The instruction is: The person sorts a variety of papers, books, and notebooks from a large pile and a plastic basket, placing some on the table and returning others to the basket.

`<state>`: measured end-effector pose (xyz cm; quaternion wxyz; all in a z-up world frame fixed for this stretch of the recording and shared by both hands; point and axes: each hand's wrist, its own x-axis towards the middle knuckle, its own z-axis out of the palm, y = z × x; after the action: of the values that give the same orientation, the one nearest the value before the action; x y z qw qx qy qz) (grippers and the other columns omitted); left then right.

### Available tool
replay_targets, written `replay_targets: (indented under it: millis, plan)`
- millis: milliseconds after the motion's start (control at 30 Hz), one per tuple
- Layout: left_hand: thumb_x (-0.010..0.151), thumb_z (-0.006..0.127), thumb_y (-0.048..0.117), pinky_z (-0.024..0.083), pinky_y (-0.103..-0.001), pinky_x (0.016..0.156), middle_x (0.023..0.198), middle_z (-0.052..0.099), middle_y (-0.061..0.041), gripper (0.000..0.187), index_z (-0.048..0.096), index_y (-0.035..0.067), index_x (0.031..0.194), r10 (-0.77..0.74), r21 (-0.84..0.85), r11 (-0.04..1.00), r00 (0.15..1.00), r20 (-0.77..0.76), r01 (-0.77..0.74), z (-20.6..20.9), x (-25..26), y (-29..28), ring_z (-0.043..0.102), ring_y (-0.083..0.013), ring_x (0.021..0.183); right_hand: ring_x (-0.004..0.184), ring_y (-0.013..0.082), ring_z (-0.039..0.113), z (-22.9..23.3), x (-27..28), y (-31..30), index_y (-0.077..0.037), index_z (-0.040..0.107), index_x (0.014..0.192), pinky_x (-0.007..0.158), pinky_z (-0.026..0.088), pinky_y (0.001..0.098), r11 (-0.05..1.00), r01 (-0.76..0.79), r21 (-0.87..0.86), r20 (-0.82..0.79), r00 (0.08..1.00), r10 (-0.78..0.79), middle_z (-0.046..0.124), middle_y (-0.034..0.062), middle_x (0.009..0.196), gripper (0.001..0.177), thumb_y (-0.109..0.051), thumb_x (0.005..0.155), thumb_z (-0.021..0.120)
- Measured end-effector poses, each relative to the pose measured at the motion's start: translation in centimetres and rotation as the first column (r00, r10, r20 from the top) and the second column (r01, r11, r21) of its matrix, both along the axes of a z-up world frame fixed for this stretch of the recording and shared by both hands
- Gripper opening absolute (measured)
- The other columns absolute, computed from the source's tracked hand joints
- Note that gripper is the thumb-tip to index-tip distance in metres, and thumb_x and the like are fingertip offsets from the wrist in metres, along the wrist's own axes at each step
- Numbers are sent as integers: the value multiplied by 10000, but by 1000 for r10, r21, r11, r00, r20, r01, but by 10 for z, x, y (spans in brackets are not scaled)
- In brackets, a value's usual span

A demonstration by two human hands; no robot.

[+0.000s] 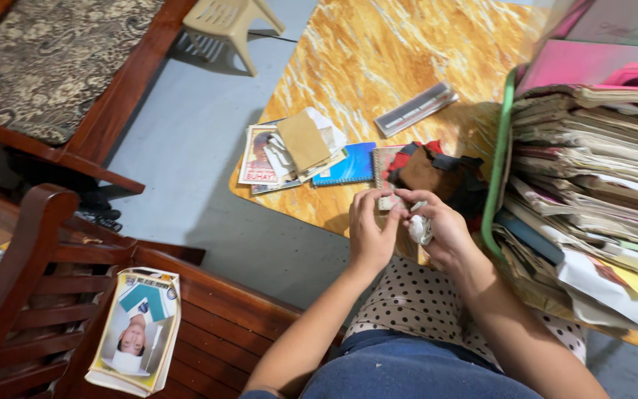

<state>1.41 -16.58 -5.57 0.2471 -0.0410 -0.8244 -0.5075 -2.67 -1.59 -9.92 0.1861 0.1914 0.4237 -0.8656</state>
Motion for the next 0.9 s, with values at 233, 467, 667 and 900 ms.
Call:
replay_targets:
  millis: [233,467,667,900]
  plan:
    - [1019,632,311,472,-388,1023,1194,592,-91,312,580,90,1233,-417,73,899,896,-153,431,1,32,30,589,-258,1122,767,139,568,-7,61,53,-52,647,887,661,453,279,931,61,360,-171,985,1,620,49,843,233,-167,984,468]
    - [802,843,483,464,-416,1019,1176,614,-63,607,612,125,1235,-709,-395,700,649,-278,595,3,32,54,602,-256,1117,979,149,683,68,129,140,-140,688,1271,878,528,303,448,-510,734,145,762,631,749,40,1125,393,-291,931,562]
    - [902,830,337,512,-403,1042,1147,672,-47,402,601,109,1142,-713,-370,701,617,-334,610,-3,24,103,672,-237,1104,1023,195,670,96,143,178,-193,726,1236,905,564,321,19,-238,971,184,796,577,771,61,1061,331,-331,953,623]
    - [881,824,235,520,-410,867,1025,668,-78,315,587,92,1032,-674,-259,738,658,-335,623,27,0,128,676,-286,979,1102,247,669,92,120,194,-125,723,1205,957,503,387,198,-65,978,-61,818,572,739,123,1153,312,-238,937,608]
